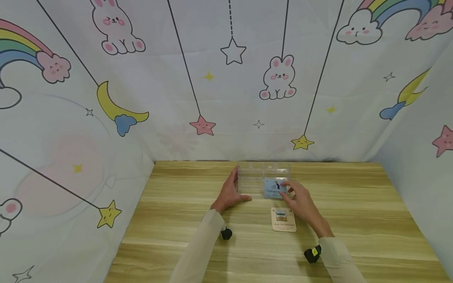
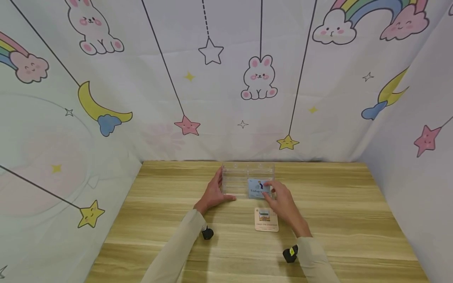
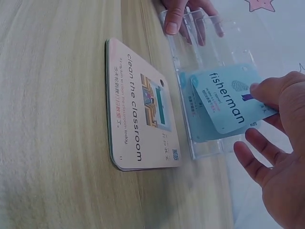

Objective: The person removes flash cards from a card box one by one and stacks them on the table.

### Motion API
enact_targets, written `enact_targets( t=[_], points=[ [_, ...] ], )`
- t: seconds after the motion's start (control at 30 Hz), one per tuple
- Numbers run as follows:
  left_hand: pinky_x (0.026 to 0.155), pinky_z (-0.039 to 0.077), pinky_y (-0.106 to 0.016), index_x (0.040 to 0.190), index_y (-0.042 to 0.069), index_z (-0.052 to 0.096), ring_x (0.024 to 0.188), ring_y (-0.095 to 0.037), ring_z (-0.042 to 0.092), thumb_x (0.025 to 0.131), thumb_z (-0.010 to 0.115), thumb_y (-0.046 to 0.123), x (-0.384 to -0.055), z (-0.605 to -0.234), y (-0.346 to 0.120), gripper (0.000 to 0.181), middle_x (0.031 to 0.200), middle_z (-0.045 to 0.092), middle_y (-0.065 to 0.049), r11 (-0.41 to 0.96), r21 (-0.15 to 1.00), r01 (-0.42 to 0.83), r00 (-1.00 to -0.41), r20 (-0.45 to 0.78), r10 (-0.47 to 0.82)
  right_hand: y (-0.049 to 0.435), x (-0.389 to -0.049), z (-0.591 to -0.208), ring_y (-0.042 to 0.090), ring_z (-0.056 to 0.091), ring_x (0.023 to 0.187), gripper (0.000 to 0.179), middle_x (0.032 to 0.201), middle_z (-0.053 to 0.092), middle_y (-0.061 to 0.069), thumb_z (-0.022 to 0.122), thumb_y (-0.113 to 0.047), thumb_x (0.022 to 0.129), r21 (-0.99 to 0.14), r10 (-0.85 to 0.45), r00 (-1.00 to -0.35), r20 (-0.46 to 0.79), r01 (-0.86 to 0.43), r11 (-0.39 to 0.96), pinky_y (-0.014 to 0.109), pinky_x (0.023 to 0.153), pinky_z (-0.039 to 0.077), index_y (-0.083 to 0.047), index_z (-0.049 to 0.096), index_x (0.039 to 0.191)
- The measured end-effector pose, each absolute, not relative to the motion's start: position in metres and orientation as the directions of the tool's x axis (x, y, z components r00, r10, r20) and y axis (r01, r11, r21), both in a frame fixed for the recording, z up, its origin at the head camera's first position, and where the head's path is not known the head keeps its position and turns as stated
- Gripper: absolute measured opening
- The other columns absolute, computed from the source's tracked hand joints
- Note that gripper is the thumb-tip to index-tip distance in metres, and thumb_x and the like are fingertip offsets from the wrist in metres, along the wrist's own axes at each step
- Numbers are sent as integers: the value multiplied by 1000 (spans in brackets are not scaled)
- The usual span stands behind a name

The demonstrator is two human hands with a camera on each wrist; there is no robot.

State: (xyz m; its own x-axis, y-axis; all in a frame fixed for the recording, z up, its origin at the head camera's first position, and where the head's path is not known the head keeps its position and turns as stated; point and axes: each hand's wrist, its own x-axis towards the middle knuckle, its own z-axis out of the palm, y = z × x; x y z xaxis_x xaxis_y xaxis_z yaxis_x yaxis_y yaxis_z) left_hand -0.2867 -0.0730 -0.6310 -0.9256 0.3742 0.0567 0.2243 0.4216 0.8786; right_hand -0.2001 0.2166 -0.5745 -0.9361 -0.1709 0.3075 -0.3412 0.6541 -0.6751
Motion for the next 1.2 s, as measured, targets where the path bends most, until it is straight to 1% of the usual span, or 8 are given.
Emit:
enact_targets(
  t=[0.13, 0.23, 0.37, 0.5, 0.77, 0.9, 1.1, 1.2],
  points=[
    [121, 31, -27, 168, 23, 6, 154, -16, 27, 72, 99, 25, -286, -630, -73, 134, 172, 18, -1, 423, 878, 225, -925, 55, 376, 216, -200, -573, 26, 62, 91, 26, 116, 69, 12, 74, -6, 97, -682, -166, -932, 322, -350, 643, 43, 68, 59, -5, 68, 122],
    [121, 31, -28, 169, 23, 6, 154, -17, 27, 72, 99, 26, -286, -630, -73, 133, 172, 18, -1, 423, 877, 227, -924, 57, 377, 216, -199, -571, 26, 64, 91, 28, 116, 69, 12, 75, -2, 95, -693, -155, -929, 337, -356, 627, 45, 69, 61, -4, 68, 122],
    [122, 31, -29, 168, 22, 7, 154, -18, 26, 72, 99, 25, -286, -631, -73, 134, 172, 17, -2, 418, 879, 230, -923, 62, 380, 216, -197, -568, 26, 68, 89, 33, 117, 68, 15, 76, 2, 92, -709, -135, -929, 344, -351, 612, 39, 69, 62, -3, 67, 124],
    [122, 31, -31, 168, 22, 6, 154, -20, 27, 71, 99, 23, -286, -631, -73, 135, 172, 17, -3, 409, 883, 232, -922, 66, 382, 217, -195, -565, 28, 71, 88, 37, 121, 67, 16, 76, 3, 92, -720, -125, -936, 329, -334, 608, 33, 71, 63, -2, 65, 127],
    [122, 31, -31, 168, 21, 7, 155, -20, 26, 72, 99, 21, -285, -631, -73, 133, 172, 17, -3, 399, 886, 237, -922, 76, 380, 221, -192, -562, 27, 72, 88, 42, 125, 66, 17, 77, 3, 91, -728, -114, -943, 313, -315, 609, 36, 72, 64, -3, 64, 131],
    [122, 31, -31, 168, 20, 7, 155, -20, 26, 72, 99, 22, -285, -631, -73, 133, 172, 18, -3, 399, 884, 244, -922, 84, 379, 224, -190, -562, 26, 72, 86, 44, 126, 66, 17, 78, 4, 90, -734, -102, -943, 316, -311, 603, 33, 71, 64, -2, 64, 131],
    [122, 31, -32, 169, 21, 7, 154, -20, 27, 72, 99, 22, -284, -629, -73, 133, 172, 18, -3, 399, 884, 242, -923, 83, 376, 227, -187, -562, 23, 70, 82, 47, 128, 65, 18, 78, 7, 88, -752, -102, -942, 320, -318, 578, 25, 68, 62, -2, 63, 132],
    [122, 31, -32, 169, 20, 7, 154, -20, 27, 72, 99, 21, -284, -628, -72, 133, 172, 18, -4, 398, 885, 241, -922, 82, 378, 229, -184, -561, 23, 70, 80, 49, 125, 65, 19, 79, 9, 87, -766, -106, -941, 320, -323, 556, 24, 66, 62, -1, 62, 132]
  ],
)
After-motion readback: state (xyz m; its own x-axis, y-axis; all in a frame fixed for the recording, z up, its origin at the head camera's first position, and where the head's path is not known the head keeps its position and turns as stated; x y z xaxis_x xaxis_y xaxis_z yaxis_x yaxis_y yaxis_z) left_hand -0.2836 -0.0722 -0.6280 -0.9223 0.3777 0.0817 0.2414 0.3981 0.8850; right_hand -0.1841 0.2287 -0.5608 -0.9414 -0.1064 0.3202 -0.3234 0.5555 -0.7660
